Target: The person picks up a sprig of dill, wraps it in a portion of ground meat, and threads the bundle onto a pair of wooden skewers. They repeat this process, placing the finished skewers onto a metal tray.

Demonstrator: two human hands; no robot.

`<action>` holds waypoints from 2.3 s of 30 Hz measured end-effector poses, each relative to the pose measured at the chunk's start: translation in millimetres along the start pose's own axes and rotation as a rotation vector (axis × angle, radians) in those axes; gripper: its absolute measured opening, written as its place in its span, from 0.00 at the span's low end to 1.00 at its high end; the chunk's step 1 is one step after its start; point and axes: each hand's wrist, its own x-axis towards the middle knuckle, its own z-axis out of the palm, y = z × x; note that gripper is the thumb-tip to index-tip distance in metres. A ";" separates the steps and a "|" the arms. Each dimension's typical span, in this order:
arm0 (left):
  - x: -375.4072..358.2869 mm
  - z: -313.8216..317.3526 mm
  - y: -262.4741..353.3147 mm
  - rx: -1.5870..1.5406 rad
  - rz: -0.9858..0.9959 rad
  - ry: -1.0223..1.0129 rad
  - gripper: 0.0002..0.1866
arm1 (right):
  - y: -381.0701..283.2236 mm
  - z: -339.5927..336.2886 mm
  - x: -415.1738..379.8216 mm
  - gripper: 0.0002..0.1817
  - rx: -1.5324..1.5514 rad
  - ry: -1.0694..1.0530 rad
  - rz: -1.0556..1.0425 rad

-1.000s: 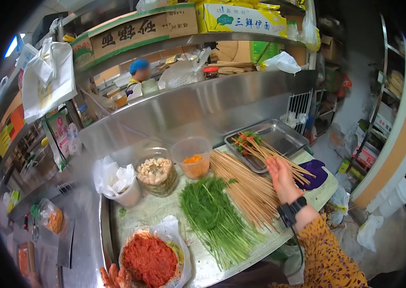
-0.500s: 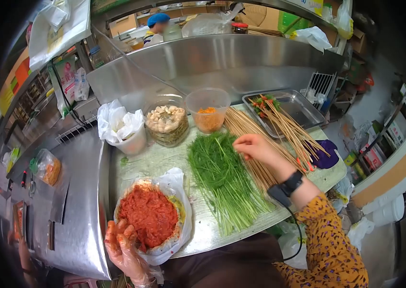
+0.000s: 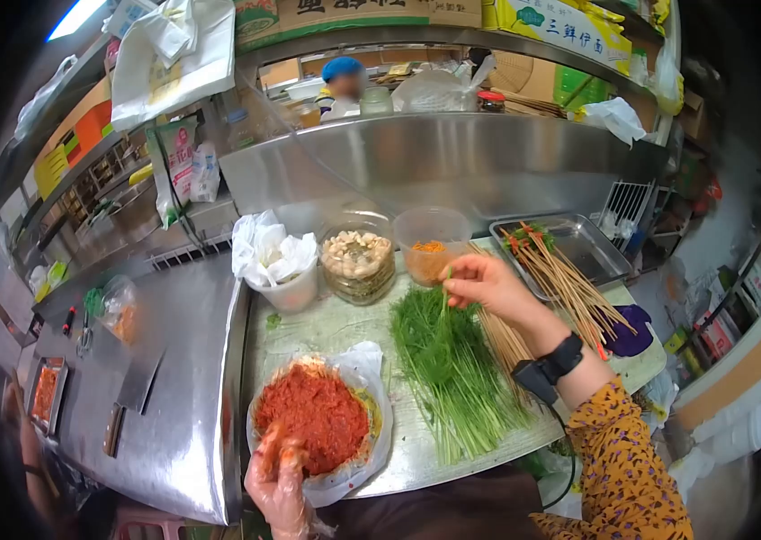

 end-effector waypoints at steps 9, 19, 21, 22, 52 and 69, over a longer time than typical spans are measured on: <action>16.5 59.9 17.1 0.377 0.225 -0.339 0.14 | -38.6 72.1 -49.8 0.07 0.192 -0.315 -0.008; 0.0 53.3 -2.2 -0.060 -0.276 -0.324 0.11 | 2.7 125.5 -81.9 0.05 0.234 -0.220 -0.097; -1.1 50.6 3.4 -0.357 -0.416 -0.245 0.12 | 6.5 133.2 -84.8 0.04 0.096 -0.223 -0.173; -1.4 46.0 4.6 -0.326 -0.406 -0.250 0.11 | 1.8 134.7 -84.6 0.05 0.031 -0.255 -0.210; -9.7 14.3 -2.9 0.654 0.157 -0.354 0.15 | 3.4 165.7 -85.1 0.05 0.263 -0.353 -0.034; -40.2 -4.3 0.2 0.179 -0.243 -0.246 0.09 | 55.7 161.4 -109.3 0.07 0.599 -0.570 0.196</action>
